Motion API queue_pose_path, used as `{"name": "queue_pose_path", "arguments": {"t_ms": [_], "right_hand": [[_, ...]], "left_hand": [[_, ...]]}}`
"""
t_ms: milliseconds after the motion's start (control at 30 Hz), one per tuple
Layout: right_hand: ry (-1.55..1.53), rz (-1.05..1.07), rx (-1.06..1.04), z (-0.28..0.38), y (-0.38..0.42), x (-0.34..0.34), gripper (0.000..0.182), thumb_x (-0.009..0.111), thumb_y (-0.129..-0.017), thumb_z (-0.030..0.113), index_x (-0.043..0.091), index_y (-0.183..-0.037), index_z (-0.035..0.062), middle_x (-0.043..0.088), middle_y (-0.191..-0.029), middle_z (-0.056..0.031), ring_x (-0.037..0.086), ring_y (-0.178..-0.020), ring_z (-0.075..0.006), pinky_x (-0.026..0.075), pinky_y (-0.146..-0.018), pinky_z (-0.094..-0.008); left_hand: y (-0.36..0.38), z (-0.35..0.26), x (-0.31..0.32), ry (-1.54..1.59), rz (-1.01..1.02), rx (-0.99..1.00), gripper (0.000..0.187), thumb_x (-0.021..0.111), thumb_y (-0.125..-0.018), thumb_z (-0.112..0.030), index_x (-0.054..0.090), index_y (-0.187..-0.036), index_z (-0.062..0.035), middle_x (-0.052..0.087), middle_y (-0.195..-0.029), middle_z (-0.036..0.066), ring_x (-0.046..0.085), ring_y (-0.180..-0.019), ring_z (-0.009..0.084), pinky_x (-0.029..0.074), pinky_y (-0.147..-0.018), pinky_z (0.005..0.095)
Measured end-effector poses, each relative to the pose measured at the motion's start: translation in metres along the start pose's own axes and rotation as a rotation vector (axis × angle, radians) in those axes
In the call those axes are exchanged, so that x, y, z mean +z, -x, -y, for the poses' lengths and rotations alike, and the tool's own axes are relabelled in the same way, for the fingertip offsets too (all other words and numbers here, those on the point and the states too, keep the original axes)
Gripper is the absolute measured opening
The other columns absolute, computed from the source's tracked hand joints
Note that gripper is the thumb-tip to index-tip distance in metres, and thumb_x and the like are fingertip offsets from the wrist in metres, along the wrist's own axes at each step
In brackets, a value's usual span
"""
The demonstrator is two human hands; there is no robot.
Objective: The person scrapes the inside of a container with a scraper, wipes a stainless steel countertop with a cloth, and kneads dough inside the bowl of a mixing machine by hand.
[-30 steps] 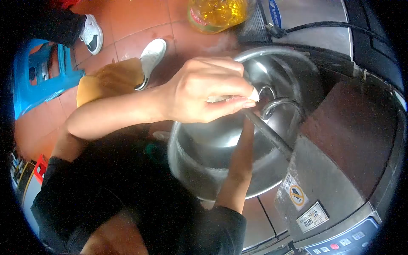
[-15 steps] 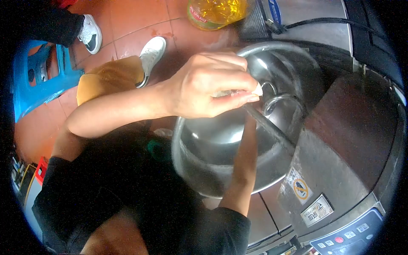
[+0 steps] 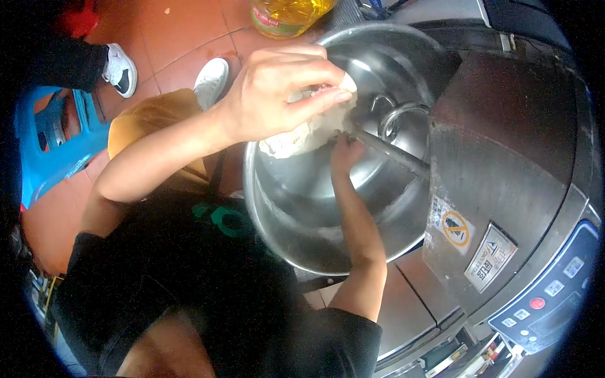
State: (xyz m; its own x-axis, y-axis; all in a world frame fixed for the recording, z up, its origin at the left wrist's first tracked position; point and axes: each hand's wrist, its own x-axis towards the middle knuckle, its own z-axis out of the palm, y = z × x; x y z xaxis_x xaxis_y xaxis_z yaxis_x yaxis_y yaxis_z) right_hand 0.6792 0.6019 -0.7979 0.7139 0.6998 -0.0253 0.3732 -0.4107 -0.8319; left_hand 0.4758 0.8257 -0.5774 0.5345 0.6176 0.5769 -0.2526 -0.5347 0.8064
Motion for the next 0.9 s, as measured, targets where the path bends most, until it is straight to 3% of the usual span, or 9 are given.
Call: {"name": "queue_pose_path", "arguments": {"t_ms": [67, 100, 300, 400, 600, 700, 800, 833, 900], "right_hand": [[0.118, -0.017, 0.013, 0.012, 0.003, 0.000, 0.029, 0.065, -0.078, 0.003, 0.060, -0.105, -0.0061, 0.065, -0.098, -0.0181, 0.061, -0.083, -0.0230, 0.048, -0.074, -0.0364], [0.109, -0.137, 0.007, 0.025, 0.006, 0.004, 0.018, 0.073, -0.079, 0.012, 0.065, -0.077, -0.0039, 0.066, -0.069, -0.0070, 0.055, -0.062, -0.0150, 0.046, -0.060, -0.0321], [0.542, 0.085, -0.170, 0.025, -0.009, -0.022, 0.028, 0.075, -0.076, 0.023, 0.064, -0.071, -0.0022, 0.062, -0.064, -0.0140, 0.060, -0.060, -0.0224, 0.047, -0.061, -0.0383], [0.661, 0.097, -0.165, 0.019, -0.008, -0.021, 0.027, 0.076, -0.075, 0.023, 0.064, -0.074, -0.0009, 0.064, -0.066, -0.0133, 0.061, -0.061, -0.0269, 0.047, -0.061, -0.0407], [0.250, 0.054, 0.092, 0.065, 0.009, -0.010, 0.033, 0.077, -0.073, 0.021, 0.063, -0.092, -0.0022, 0.067, -0.086, -0.0144, 0.063, -0.076, -0.0276, 0.048, -0.068, -0.0386], [0.485, -0.053, -0.045, 0.036, 0.008, -0.005, 0.031, 0.072, -0.074, 0.019, 0.061, -0.096, 0.0003, 0.065, -0.092, -0.0154, 0.061, -0.081, -0.0305, 0.047, -0.077, -0.0421], [0.348, -0.170, -0.182, 0.031, 0.006, 0.004, 0.042, 0.078, -0.070, 0.018, 0.060, -0.101, -0.0055, 0.066, -0.088, -0.0161, 0.062, -0.079, -0.0292, 0.048, -0.072, -0.0391], [0.399, -0.026, 0.072, 0.048, 0.003, -0.001, 0.041, 0.076, -0.071, 0.018, 0.061, -0.103, -0.0037, 0.066, -0.090, -0.0177, 0.062, -0.079, -0.0296, 0.048, -0.073, -0.0406], [0.552, 0.080, 0.173, 0.051, 0.000, -0.002, 0.043, 0.074, -0.073, 0.020, 0.061, -0.107, -0.0017, 0.066, -0.093, -0.0185, 0.063, -0.081, -0.0307, 0.048, -0.073, -0.0421]], "left_hand": [[0.000, -0.002, 0.001, -0.017, -0.010, 0.016, 0.007, 0.070, -0.078, -0.007, 0.068, -0.084, -0.0024, 0.061, -0.069, 0.007, 0.059, -0.062, 0.0174, 0.045, -0.055, 0.0293], [0.001, -0.003, -0.001, -0.034, 0.024, -0.027, 0.007, 0.069, -0.079, -0.007, 0.068, -0.084, -0.0026, 0.062, -0.070, 0.006, 0.059, -0.063, 0.0174, 0.046, -0.056, 0.0294], [0.000, -0.003, -0.001, -0.039, 0.050, -0.026, 0.009, 0.069, -0.079, -0.007, 0.069, -0.086, -0.0022, 0.063, -0.072, 0.007, 0.061, -0.065, 0.0181, 0.047, -0.057, 0.0296], [0.001, -0.002, 0.000, -0.054, 0.055, 0.006, 0.009, 0.069, -0.079, -0.007, 0.069, -0.087, -0.0020, 0.063, -0.072, 0.007, 0.060, -0.064, 0.0182, 0.046, -0.057, 0.0295], [0.002, -0.003, 0.000, -0.064, 0.049, 0.017, 0.010, 0.070, -0.079, -0.008, 0.068, -0.087, -0.0013, 0.062, -0.071, 0.008, 0.060, -0.063, 0.0184, 0.046, -0.056, 0.0294], [-0.001, -0.001, 0.001, -0.046, 0.033, 0.014, 0.010, 0.070, -0.079, -0.008, 0.068, -0.086, -0.0010, 0.063, -0.071, 0.008, 0.060, -0.063, 0.0186, 0.047, -0.057, 0.0294], [-0.001, -0.002, -0.001, -0.037, 0.028, -0.011, 0.010, 0.070, -0.078, -0.007, 0.068, -0.086, -0.0010, 0.064, -0.071, 0.008, 0.061, -0.064, 0.0187, 0.047, -0.057, 0.0294], [-0.001, -0.002, 0.000, -0.042, 0.031, -0.015, 0.010, 0.070, -0.078, -0.007, 0.068, -0.085, -0.0010, 0.064, -0.071, 0.008, 0.061, -0.064, 0.0188, 0.047, -0.057, 0.0294], [-0.002, -0.001, 0.000, -0.054, 0.037, -0.015, 0.009, 0.070, -0.078, -0.007, 0.068, -0.085, -0.0011, 0.064, -0.071, 0.008, 0.061, -0.064, 0.0188, 0.047, -0.057, 0.0294]]}}
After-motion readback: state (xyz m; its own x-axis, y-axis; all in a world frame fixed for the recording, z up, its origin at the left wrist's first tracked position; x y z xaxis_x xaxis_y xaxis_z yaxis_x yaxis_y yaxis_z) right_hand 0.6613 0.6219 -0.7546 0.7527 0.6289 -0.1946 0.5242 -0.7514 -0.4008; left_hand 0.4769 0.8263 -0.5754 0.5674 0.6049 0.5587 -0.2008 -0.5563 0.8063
